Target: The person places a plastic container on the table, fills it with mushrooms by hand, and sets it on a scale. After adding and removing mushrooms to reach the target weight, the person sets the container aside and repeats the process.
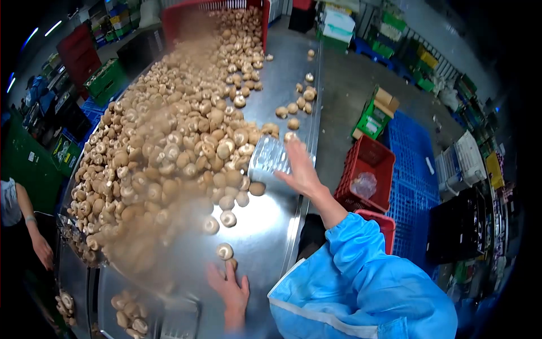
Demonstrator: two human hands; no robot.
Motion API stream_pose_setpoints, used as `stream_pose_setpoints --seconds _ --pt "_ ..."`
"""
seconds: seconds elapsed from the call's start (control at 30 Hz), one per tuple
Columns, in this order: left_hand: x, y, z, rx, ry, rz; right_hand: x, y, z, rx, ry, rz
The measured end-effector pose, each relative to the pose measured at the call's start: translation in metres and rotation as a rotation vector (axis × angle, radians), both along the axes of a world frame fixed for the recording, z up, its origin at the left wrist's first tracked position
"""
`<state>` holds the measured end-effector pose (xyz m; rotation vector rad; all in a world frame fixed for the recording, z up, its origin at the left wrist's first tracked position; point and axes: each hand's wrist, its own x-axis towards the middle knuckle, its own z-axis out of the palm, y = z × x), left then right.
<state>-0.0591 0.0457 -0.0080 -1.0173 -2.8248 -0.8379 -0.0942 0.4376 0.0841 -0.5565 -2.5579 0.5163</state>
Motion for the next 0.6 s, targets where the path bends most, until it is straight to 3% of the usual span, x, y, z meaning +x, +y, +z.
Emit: stream_pose_setpoints --seconds 0.13,0.23,0.33,0.4,0.57,0.6 --pt "-0.009 0.023 0.013 -0.132 -0.001 0.018 0.004 0.008 -0.012 0.085 -0.050 0.024" --pt "-0.045 0.026 0.020 -0.048 -0.125 0.117 0.001 0.011 -0.010 0.114 -0.149 0.045" --pt "-0.082 0.016 0.010 -0.049 0.022 0.252 -0.001 0.021 0.008 0.092 -0.305 0.087" --pt "-0.102 -0.004 -0.017 0.100 -0.077 0.346 -0.003 0.029 0.011 0.044 -0.370 0.116" --pt "-0.089 -0.021 -0.050 0.242 -0.152 0.434 0.001 0.008 -0.011 0.193 -0.159 0.039" --pt "-0.065 -0.019 -0.034 0.243 -0.108 0.420 0.002 0.003 -0.011 0.232 -0.120 0.012"
